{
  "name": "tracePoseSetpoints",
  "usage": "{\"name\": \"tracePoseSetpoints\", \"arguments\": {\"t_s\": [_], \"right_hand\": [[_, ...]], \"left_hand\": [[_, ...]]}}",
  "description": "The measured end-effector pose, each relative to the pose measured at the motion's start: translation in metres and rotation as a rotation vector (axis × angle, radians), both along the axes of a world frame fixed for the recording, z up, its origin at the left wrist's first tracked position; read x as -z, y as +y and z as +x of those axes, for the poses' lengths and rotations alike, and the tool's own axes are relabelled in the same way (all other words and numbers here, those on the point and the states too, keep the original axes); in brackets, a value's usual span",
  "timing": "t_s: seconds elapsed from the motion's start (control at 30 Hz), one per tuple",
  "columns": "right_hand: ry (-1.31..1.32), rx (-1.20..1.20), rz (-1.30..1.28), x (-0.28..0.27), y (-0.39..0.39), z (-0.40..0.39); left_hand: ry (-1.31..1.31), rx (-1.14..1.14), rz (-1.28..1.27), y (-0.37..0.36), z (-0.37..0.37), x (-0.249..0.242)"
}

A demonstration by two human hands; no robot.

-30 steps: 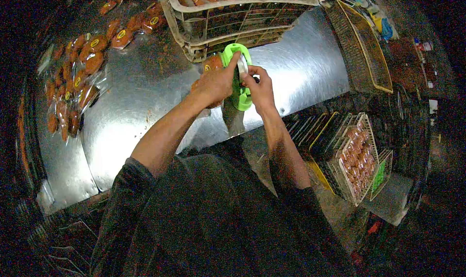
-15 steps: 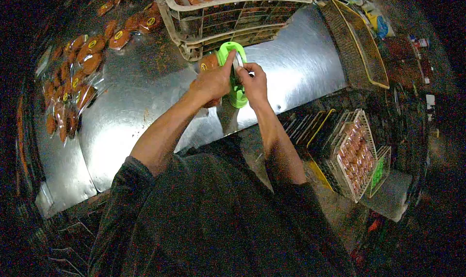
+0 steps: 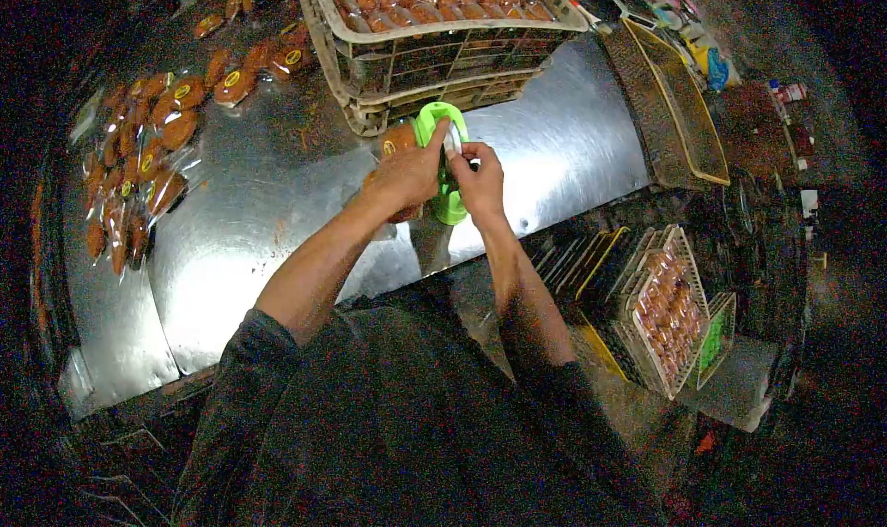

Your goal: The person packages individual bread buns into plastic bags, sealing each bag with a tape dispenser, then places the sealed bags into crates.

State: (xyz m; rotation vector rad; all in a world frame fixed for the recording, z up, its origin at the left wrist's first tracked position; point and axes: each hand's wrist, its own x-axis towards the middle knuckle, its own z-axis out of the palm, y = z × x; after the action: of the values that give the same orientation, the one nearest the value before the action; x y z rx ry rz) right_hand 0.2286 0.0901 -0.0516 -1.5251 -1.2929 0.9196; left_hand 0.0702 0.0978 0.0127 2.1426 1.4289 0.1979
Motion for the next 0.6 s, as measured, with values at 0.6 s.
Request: {"name": "tracePoseSetpoints", "arguments": {"t_s": [0.6], "right_hand": [[-0.999,-0.559,0.819,-0.052,0.033,0.023]], "left_hand": [[-0.015,0.074,0.062,0.043,-0.009,0.031]]}}
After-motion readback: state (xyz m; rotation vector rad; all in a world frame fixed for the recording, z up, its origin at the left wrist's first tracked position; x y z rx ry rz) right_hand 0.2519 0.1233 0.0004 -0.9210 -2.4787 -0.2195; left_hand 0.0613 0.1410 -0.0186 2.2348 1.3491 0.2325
